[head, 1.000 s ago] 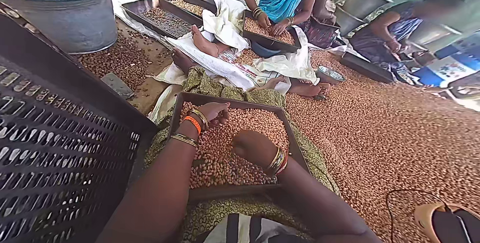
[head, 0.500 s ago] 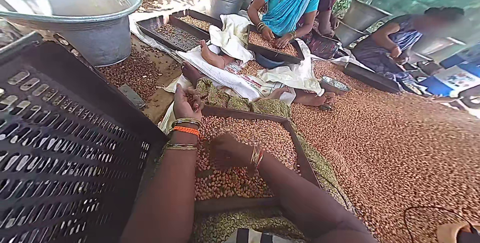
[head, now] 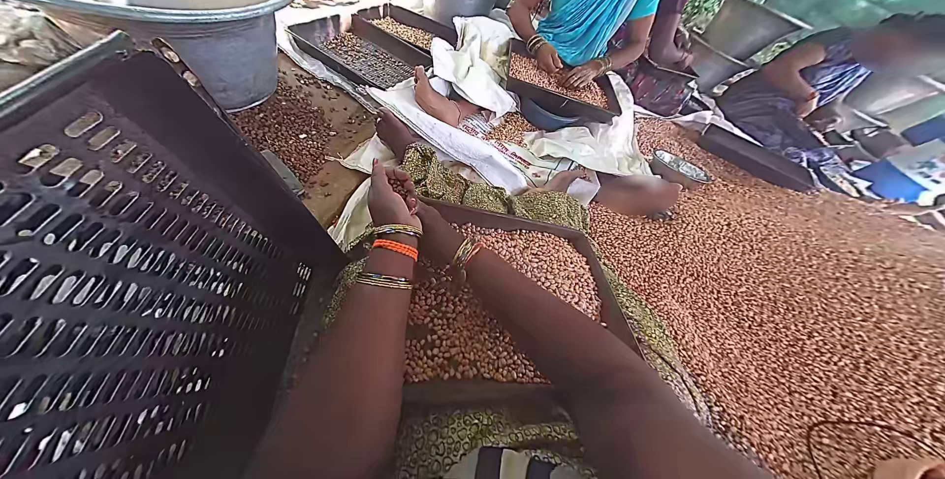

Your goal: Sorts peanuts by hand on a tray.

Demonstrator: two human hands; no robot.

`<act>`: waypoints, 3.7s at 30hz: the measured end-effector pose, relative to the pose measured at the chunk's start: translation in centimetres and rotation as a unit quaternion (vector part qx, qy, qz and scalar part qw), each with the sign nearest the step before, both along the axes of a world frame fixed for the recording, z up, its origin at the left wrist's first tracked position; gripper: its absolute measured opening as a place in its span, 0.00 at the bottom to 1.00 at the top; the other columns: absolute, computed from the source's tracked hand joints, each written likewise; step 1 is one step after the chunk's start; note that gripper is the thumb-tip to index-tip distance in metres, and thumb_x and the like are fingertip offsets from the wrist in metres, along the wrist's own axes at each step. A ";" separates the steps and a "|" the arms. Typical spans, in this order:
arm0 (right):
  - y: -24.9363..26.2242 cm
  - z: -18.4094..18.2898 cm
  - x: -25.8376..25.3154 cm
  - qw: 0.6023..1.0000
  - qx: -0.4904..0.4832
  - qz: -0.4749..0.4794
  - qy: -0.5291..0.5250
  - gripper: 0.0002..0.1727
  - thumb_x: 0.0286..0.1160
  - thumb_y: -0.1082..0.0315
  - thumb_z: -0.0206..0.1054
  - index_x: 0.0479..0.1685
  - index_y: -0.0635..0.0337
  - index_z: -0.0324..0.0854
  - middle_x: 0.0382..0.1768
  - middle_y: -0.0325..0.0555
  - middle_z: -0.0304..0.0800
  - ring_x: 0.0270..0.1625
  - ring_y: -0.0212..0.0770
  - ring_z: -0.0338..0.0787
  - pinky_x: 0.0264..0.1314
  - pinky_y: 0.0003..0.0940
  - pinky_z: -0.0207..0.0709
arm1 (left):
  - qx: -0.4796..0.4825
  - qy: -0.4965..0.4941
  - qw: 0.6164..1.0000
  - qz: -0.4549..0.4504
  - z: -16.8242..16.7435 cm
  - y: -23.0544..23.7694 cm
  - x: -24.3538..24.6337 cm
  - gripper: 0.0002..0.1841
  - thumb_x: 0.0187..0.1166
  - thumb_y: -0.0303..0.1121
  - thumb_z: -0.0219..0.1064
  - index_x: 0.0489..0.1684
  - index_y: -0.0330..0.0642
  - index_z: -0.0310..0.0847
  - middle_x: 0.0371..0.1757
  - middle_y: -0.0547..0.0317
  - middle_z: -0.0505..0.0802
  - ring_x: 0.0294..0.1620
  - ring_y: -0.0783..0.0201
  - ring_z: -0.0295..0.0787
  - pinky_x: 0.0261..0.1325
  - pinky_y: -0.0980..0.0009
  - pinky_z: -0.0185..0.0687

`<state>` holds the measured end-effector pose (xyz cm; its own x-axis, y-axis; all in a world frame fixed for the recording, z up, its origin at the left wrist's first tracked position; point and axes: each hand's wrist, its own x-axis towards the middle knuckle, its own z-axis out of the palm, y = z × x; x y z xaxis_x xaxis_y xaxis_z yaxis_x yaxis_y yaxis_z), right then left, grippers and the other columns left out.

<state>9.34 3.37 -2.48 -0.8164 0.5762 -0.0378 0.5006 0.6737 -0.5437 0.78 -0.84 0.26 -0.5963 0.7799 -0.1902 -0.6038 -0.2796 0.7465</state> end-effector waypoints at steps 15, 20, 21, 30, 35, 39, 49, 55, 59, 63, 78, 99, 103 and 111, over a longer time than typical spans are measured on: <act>-8.0 2.8 12.0 0.923 -0.058 0.341 -0.171 0.08 0.63 0.69 0.82 0.42 0.57 0.96 0.64 0.58 0.90 0.74 0.65 0.80 0.80 0.74 0.63 | -0.047 0.020 0.994 -0.097 -0.1 -0.3 0.2 0.33 0.90 0.67 0.33 0.24 0.56 0.71 0.14 0.71 0.73 0.08 0.75 0.54 0.13 0.80 0.49; -6.1 8.1 17.5 0.945 0.006 0.116 -0.307 0.07 0.70 0.72 0.76 0.44 0.59 0.94 0.58 0.57 0.92 0.72 0.67 0.81 0.75 0.79 0.63 | -0.089 0.075 0.970 -0.214 0.1 -0.7 0.5 0.33 0.88 0.69 0.36 0.29 0.54 0.74 0.16 0.71 0.74 0.09 0.75 0.53 0.13 0.80 0.47; -5.9 8.9 17.9 0.950 0.024 0.082 -0.299 0.08 0.74 0.72 0.72 0.47 0.60 0.94 0.58 0.58 0.92 0.71 0.66 0.82 0.75 0.75 0.65 | -0.097 0.094 0.962 -0.237 0.1 -0.6 0.6 0.34 0.88 0.69 0.36 0.29 0.53 0.75 0.16 0.70 0.74 0.09 0.75 0.54 0.13 0.80 0.47; -6.9 6.7 14.9 0.983 -0.002 0.081 -0.162 0.11 0.81 0.74 0.65 0.54 0.66 0.90 0.57 0.61 0.91 0.62 0.56 0.90 0.71 0.52 0.81 | -0.140 0.174 0.922 -0.316 -1.9 0.8 1.1 0.34 0.89 0.68 0.39 0.26 0.51 0.75 0.13 0.68 0.72 0.09 0.73 0.58 0.13 0.78 0.52; -7.0 4.1 12.6 0.980 -0.011 0.082 -0.179 0.10 0.81 0.72 0.64 0.44 0.65 0.91 0.51 0.58 0.91 0.59 0.56 0.90 0.64 0.55 0.81 | -0.143 0.183 0.911 -0.339 -2.1 1.2 1.4 0.33 0.90 0.66 0.40 0.26 0.50 0.75 0.13 0.68 0.72 0.10 0.73 0.60 0.15 0.77 0.54; -7.3 2.5 11.8 0.966 -0.005 0.053 -0.251 0.12 0.84 0.68 0.61 0.49 0.62 0.90 0.57 0.60 0.90 0.62 0.60 0.90 0.60 0.63 0.82 | -0.175 0.204 0.888 -0.374 -0.8 0.4 1.7 0.33 0.89 0.67 0.40 0.26 0.50 0.75 0.14 0.68 0.72 0.09 0.73 0.57 0.14 0.78 0.49; -7.9 2.0 11.8 0.961 0.007 0.042 -0.275 0.12 0.84 0.66 0.61 0.52 0.62 0.88 0.61 0.57 0.88 0.60 0.59 0.90 0.57 0.63 0.83 | -0.193 0.241 0.831 -0.462 -1.1 1.3 1.9 0.34 0.91 0.63 0.39 0.31 0.45 0.79 0.15 0.64 0.77 0.11 0.72 0.63 0.16 0.78 0.56; -6.7 5.2 11.7 0.968 0.027 0.011 -0.249 0.14 0.85 0.66 0.58 0.49 0.66 0.87 0.55 0.61 0.90 0.60 0.60 0.90 0.60 0.62 0.82 | -0.211 0.269 0.818 -0.463 0.2 0.7 2.2 0.32 0.92 0.60 0.41 0.29 0.44 0.78 0.16 0.64 0.78 0.11 0.73 0.66 0.15 0.80 0.57; -6.4 8.7 11.3 0.987 0.132 -0.090 0.008 0.09 0.79 0.68 0.69 0.44 0.65 0.90 0.43 0.52 0.93 0.46 0.47 0.93 0.54 0.45 0.87 | -0.202 0.229 0.817 -0.488 1.0 0.0 2.5 0.36 0.90 0.65 0.35 0.33 0.44 0.79 0.18 0.63 0.81 0.14 0.72 0.72 0.17 0.79 0.63; -5.7 7.8 11.1 0.963 0.191 -0.142 0.129 0.06 0.74 0.71 0.72 0.44 0.63 0.91 0.41 0.48 0.91 0.37 0.40 0.89 0.43 0.37 0.87 | -0.134 0.132 0.852 -0.490 0.6 -0.1 1.8 0.43 0.87 0.70 0.27 0.29 0.43 0.79 0.16 0.60 0.82 0.10 0.72 0.70 0.13 0.79 0.60; -8.1 2.7 9.8 0.951 0.021 0.085 -0.296 0.13 0.81 0.64 0.62 0.45 0.64 0.88 0.54 0.59 0.90 0.54 0.62 0.91 0.50 0.68 0.82 | -0.200 0.194 0.865 -0.418 -0.2 1.0 1.9 0.31 0.93 0.59 0.43 0.28 0.45 0.78 0.17 0.64 0.80 0.09 0.73 0.61 0.13 0.80 0.52; -8.6 5.0 10.2 0.975 -0.066 0.174 -0.125 0.09 0.81 0.70 0.67 0.43 0.66 0.92 0.43 0.57 0.94 0.49 0.53 0.93 0.58 0.54 0.84 | -0.198 0.229 0.849 -0.432 -0.8 1.2 1.9 0.32 0.92 0.61 0.42 0.30 0.46 0.78 0.17 0.65 0.78 0.10 0.73 0.60 0.15 0.79 0.52; -10.0 2.1 7.7 0.976 -0.029 0.078 -0.204 0.12 0.86 0.67 0.61 0.54 0.63 0.88 0.58 0.58 0.90 0.62 0.57 0.90 0.63 0.59 0.83 | -0.207 0.213 0.853 -0.428 -0.9 1.2 1.7 0.31 0.92 0.61 0.43 0.31 0.46 0.79 0.18 0.64 0.80 0.10 0.73 0.61 0.15 0.79 0.52; -7.1 4.7 9.8 0.995 0.004 -0.030 -0.100 0.13 0.82 0.68 0.62 0.47 0.68 0.90 0.46 0.58 0.93 0.54 0.53 0.92 0.63 0.52 0.82 | -0.208 0.243 0.841 -0.436 -0.1 0.7 1.8 0.32 0.92 0.61 0.40 0.31 0.44 0.78 0.16 0.64 0.79 0.10 0.73 0.63 0.16 0.79 0.56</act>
<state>19.12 -3.78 2.24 -0.7576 0.6239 -0.1918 0.6372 0.6434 -0.4243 2.61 -0.10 0.19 0.0811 0.8878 -0.4531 -0.0391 0.4571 0.8886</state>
